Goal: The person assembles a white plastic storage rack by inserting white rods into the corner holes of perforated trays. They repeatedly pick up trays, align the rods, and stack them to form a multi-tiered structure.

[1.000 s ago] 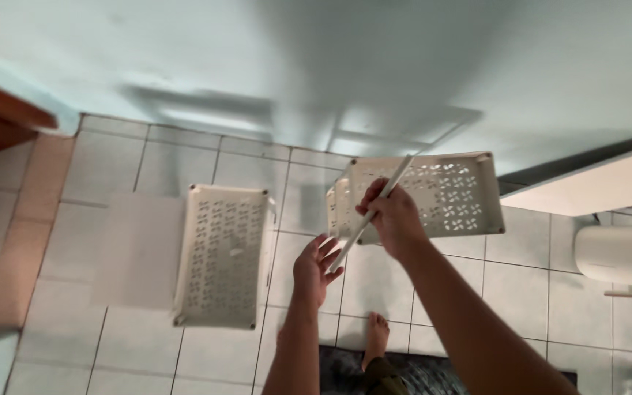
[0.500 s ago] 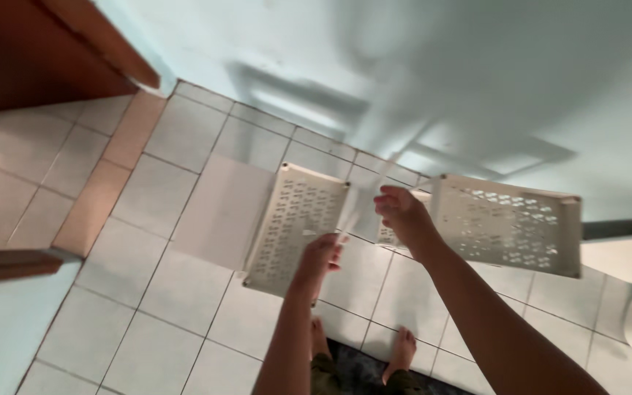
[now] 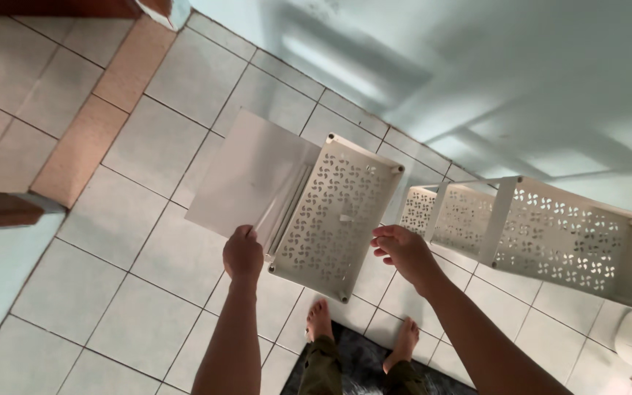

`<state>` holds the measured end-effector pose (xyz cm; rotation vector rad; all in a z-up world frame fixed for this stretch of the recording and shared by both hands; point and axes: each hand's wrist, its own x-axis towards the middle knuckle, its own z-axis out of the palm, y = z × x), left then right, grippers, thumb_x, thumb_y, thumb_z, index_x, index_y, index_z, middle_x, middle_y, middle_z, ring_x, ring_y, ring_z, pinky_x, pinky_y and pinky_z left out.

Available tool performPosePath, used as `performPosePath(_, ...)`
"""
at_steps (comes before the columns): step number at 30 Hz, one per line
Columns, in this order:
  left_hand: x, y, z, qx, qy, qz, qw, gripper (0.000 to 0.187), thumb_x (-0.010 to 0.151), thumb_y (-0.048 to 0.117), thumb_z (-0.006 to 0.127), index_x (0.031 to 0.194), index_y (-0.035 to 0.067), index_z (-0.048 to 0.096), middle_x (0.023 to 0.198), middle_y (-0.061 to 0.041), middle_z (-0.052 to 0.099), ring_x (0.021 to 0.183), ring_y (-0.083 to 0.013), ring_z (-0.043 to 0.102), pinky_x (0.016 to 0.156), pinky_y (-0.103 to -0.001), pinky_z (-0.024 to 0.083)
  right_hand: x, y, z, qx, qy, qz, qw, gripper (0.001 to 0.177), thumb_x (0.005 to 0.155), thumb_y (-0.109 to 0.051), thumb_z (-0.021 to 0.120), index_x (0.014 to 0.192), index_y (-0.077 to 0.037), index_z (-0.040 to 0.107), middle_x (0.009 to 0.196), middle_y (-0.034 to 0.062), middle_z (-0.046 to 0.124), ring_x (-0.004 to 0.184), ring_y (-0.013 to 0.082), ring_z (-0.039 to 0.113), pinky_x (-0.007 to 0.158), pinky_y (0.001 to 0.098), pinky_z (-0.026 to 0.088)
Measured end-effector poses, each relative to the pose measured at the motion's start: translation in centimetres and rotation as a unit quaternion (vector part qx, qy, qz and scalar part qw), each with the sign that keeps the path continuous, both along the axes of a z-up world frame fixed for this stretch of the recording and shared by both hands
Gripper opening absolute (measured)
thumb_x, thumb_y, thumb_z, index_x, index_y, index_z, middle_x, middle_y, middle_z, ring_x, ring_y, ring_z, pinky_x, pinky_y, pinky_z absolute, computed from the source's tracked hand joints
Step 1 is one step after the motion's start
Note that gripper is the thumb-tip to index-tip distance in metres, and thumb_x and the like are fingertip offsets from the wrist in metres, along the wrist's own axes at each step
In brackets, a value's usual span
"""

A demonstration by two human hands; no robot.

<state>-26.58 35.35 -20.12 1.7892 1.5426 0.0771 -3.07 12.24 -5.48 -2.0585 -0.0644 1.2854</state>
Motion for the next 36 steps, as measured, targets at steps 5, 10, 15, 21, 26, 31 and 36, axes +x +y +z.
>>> performPosePath(5,1.4,-0.6,1.1,-0.043,0.013,-0.001,0.999,0.026,0.095,0.02,0.057,0.114,0.011,0.072,0.118,-0.01,0.071,0.11,-0.0308,0.066,0.093,-0.044,0.051,-1.1,0.6,-1.6,-0.004,0.01,-0.002,1.0,0.037,0.094,-0.023,0.057,0.125,-0.006,0.067,0.113,0.0062,0.077,0.099,0.0174,0.072,0.086,0.0328,0.055)
performPosePath(10,1.6,-0.8,0.9,-0.044,0.029,-0.019,0.998,0.035,0.091,0.01,0.054,0.123,0.011,0.068,0.13,-0.009,0.066,0.118,-0.0296,0.062,0.097,-0.042,0.051,-1.3,1.0,-2.0,0.008,0.009,0.007,1.0,0.036,0.095,-0.025,0.057,0.125,-0.008,0.068,0.113,0.0046,0.077,0.098,0.0164,0.073,0.085,0.0322,0.056)
performPosePath(15,1.6,-1.1,1.1,-0.051,0.026,0.003,0.998,0.036,0.094,0.012,0.053,0.128,0.01,0.064,0.137,-0.011,0.061,0.123,-0.0308,0.059,0.1,-0.044,0.05,-1.1,0.6,-1.5,0.023,0.012,0.002,1.0,0.035,0.095,-0.025,0.057,0.125,-0.009,0.068,0.113,0.0037,0.077,0.097,0.0153,0.072,0.084,0.0312,0.056)
performPosePath(21,2.6,-2.2,2.6,0.085,0.022,0.006,0.996,0.043,0.09,0.014,0.059,0.132,0.007,0.06,0.142,-0.017,0.055,0.129,-0.0372,0.05,0.099,-0.05,0.047,0.2,-2.0,-0.9,0.031,0.003,-0.028,0.999,0.031,0.094,-0.02,0.059,0.119,-0.006,0.07,0.105,0.0038,0.077,0.091,0.0141,0.071,0.079,0.0297,0.056)
performPosePath(26,6.4,-5.1,5.1,0.222,-0.073,-0.086,0.969,0.04,0.089,0.006,0.06,0.129,0.004,0.063,0.138,-0.018,0.06,0.132,-0.0389,0.05,0.108,-0.05,0.044,1.7,-6.7,0.5,0.037,-0.014,-0.058,0.998,0.029,0.094,-0.019,0.06,0.117,-0.006,0.071,0.102,0.0035,0.077,0.088,0.0133,0.071,0.076,0.0296,0.056)
performPosePath(31,13.3,-10.5,7.7,0.261,-0.172,-0.173,0.934,0.036,0.086,0.004,0.061,0.122,0.004,0.067,0.128,-0.017,0.066,0.126,-0.0369,0.054,0.108,-0.048,0.045,3.7,-13.7,2.1,0.004,-0.015,-0.092,0.996,0.029,0.094,-0.021,0.061,0.117,-0.008,0.071,0.101,0.0013,0.077,0.088,0.0114,0.071,0.076,0.0293,0.056)
performPosePath(36,20.6,-19.5,8.5,0.197,-0.242,-0.273,0.91,0.03,0.087,0.008,0.061,0.116,0.007,0.071,0.117,-0.015,0.071,0.111,-0.0352,0.064,0.099,-0.045,0.051,7.0,-23.7,1.8,-0.033,-0.027,-0.143,0.989,0.029,0.095,-0.023,0.062,0.118,-0.009,0.072,0.101,0.0013,0.078,0.087,0.0132,0.072,0.076,0.0302,0.057)
